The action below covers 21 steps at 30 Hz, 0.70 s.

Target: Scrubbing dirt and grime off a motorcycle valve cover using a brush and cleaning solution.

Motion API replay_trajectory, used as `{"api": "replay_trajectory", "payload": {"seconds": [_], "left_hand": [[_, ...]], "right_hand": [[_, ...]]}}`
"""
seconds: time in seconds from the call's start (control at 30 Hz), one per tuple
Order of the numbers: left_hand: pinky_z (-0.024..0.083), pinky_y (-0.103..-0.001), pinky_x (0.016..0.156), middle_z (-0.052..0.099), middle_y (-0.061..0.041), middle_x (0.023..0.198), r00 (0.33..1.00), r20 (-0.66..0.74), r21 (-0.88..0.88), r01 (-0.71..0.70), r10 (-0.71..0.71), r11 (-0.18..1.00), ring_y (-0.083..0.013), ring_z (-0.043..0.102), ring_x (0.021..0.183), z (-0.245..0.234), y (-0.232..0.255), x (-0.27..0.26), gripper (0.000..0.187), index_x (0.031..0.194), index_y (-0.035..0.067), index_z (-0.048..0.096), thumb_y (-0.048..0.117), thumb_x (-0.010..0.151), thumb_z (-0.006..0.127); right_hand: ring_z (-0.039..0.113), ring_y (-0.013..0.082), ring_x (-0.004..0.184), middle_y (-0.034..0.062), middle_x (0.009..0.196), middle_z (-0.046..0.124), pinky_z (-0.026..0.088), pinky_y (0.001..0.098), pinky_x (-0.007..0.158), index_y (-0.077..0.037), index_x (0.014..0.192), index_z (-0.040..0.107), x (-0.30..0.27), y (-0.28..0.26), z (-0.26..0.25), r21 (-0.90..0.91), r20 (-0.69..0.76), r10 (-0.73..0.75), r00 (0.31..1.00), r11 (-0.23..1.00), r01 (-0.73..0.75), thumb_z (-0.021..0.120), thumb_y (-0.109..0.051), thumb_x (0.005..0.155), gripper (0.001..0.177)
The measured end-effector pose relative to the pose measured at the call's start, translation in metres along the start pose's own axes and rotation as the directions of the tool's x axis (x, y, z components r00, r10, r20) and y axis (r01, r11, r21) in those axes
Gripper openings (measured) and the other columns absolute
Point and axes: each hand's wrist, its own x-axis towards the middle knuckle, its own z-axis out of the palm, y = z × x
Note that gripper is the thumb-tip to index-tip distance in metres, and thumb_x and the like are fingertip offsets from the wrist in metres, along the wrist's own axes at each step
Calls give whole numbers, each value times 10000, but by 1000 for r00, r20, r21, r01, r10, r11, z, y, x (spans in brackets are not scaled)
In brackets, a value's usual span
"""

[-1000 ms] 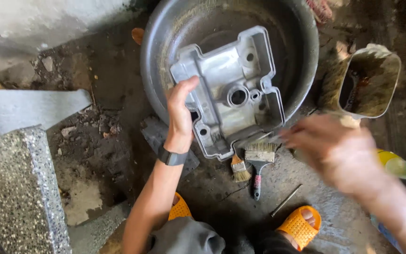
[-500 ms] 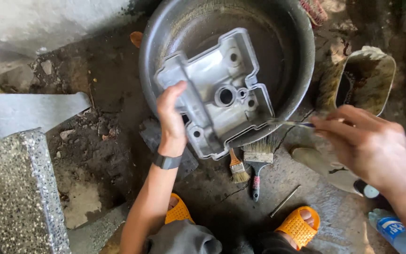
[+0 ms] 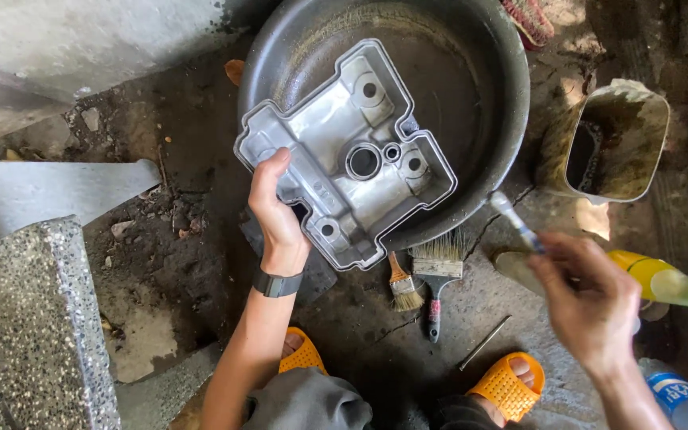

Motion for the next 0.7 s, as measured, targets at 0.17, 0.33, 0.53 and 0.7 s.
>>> {"api": "replay_trajectory", "payload": {"seconds": [0.17, 0.33, 0.53, 0.7], "left_hand": [[459, -344, 944, 641, -47, 1043, 994, 22, -82, 106, -104, 991, -194, 598, 1014, 14, 16, -9, 284, 1038, 38, 676, 269, 873, 670], [468, -341, 952, 645, -40, 1057, 998, -18, -55, 55, -56, 997, -187, 603, 1025, 12, 17, -10, 296, 1046, 35, 666, 261, 855, 669], [463, -359, 956, 621, -28, 1044, 999, -20, -158, 36, -40, 987, -197, 592, 1033, 16, 26, -9, 267, 1062, 55, 636, 246, 881, 681], [482, -379, 945, 602, -30, 1031, 998, 42, -160, 50, -44, 986, -204, 588, 1024, 19, 32, -15, 240, 1034, 77, 615, 240, 869, 675]], "right_hand": [[714, 119, 841, 83, 984, 744, 585, 259, 755, 10, 1185, 710, -8, -6, 16, 75, 78, 75, 994, 994, -80, 737, -21, 913, 275], [726, 120, 805, 71, 908, 749, 587, 254, 726, -1, 1191, 709, -28, 1, 34, 98, 141, 198, 970, 972, -213, 724, 1, 906, 285], [751, 138, 774, 72, 909, 777, 619, 294, 710, -32, 1161, 724, -83, 54, 90, 67, 416, 234, 879, 956, -286, 750, -62, 833, 331], [707, 363, 892, 161, 963, 743, 566, 467, 780, -73, 1179, 699, -149, 116, 161, -124, 789, 34, 613, 987, 105, 737, -197, 832, 370]]}}
